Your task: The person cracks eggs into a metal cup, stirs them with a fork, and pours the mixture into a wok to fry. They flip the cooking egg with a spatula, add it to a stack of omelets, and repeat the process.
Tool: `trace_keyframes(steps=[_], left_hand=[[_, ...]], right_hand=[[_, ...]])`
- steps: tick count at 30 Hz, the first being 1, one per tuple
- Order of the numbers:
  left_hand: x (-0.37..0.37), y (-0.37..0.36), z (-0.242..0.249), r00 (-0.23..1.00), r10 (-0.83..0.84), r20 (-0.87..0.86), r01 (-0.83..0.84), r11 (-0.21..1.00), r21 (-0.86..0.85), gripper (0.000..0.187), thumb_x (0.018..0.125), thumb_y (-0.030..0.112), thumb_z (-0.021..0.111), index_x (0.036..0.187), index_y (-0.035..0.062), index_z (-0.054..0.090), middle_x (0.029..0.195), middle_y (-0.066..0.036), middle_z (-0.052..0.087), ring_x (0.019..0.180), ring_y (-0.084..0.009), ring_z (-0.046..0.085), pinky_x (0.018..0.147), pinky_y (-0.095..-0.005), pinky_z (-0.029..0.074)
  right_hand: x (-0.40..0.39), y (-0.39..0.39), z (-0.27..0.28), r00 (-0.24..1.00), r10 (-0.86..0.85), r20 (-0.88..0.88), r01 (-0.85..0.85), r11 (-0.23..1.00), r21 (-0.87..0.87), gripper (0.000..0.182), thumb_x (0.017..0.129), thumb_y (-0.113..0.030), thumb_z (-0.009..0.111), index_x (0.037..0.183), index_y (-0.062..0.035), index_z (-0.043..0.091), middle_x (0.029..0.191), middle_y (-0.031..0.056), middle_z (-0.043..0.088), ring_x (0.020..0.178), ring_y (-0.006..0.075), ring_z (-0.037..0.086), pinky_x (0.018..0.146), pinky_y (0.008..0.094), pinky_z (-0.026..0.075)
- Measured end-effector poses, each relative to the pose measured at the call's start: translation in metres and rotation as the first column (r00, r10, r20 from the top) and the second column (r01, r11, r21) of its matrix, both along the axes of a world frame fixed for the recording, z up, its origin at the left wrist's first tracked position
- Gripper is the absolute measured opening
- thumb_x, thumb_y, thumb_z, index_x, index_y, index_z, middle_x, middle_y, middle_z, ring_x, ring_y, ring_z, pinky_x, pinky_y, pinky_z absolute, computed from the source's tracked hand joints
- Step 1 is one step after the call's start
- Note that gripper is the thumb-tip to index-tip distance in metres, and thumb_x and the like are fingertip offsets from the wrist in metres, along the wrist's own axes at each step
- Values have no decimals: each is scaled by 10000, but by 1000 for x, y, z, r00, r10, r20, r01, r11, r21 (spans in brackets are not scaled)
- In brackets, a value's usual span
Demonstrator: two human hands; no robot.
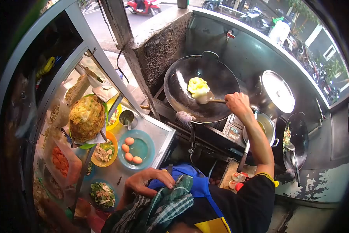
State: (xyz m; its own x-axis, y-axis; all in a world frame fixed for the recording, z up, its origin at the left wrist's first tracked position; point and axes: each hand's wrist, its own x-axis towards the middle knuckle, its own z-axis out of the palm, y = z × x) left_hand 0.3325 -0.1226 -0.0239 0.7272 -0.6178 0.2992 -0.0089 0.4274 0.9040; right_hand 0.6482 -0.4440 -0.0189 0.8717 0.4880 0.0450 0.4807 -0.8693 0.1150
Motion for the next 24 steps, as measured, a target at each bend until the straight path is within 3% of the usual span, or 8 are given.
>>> trace_keyframes(steps=[1, 8, 17, 20, 21, 23, 24], left_hand=[[-1, 0, -2, 1000, -2, 13, 2, 1000, 4, 445, 815, 167, 800, 1203, 5, 654, 1188, -152, 671, 1170, -326, 605, 1034, -447, 425], [-1, -3, -7, 1000, 1, 0, -1, 1000, -29, 459, 823, 188, 803, 1218, 11, 647, 1215, -156, 665, 1191, -327, 600, 1039, -447, 419], [8, -7, -3, 998, -52, 31, 52, 998, -17, 447, 843, 189, 780, 1231, 12, 644, 1225, -161, 660, 1198, -328, 590, 1043, -446, 411], [8, -8, -5, 997, -70, 18, 70, 997, -20, 436, 840, 167, 772, 1227, 11, 644, 1222, -166, 658, 1191, -329, 593, 1038, -449, 410], [9, -8, -5, 998, -60, 35, 60, 998, -18, 439, 833, 157, 772, 1226, 11, 643, 1219, -169, 657, 1187, -330, 594, 1034, -451, 411], [9, -8, -8, 996, -70, 49, 71, 997, -28, 456, 811, 147, 783, 1224, 13, 642, 1216, -174, 654, 1174, -330, 603, 1026, -454, 411], [9, -9, -9, 996, -74, 46, 76, 996, -36, 462, 806, 145, 787, 1224, 11, 641, 1215, -174, 655, 1169, -330, 607, 1025, -454, 411]], right_hand=[[-3, 1, 14, 1000, -15, 0, 15, 996, -91, 181, 874, -157, 575, 820, -167, 747, 810, 124, 729, 810, 310, 733, 640, 437, 557], [8, -14, 21, 985, -16, 173, 67, 953, -294, 107, 838, -135, 651, 791, -172, 740, 808, 78, 726, 830, 233, 729, 674, 387, 466], [22, -15, -7, 980, -23, 198, 59, 983, -173, 116, 893, -169, 600, 865, -178, 713, 857, 77, 701, 844, 242, 715, 734, 409, 472], [22, -23, 8, 990, -17, 143, 40, 987, -155, 119, 865, -159, 602, 818, -164, 711, 807, 96, 696, 841, 265, 716, 662, 439, 504], [15, -26, 18, 990, -25, 138, 38, 995, -91, 109, 837, -178, 628, 846, -156, 734, 824, 121, 722, 873, 285, 725, 683, 460, 544], [6, -24, 51, 987, -132, -95, 124, 989, -85, 173, 825, -205, 647, 949, -170, 762, 880, 128, 743, 906, 303, 725, 787, 447, 569], [4, -26, 53, 984, -144, -105, 135, 987, -90, 173, 825, -205, 647, 949, -170, 762, 880, 128, 743, 906, 303, 725, 787, 447, 569]])
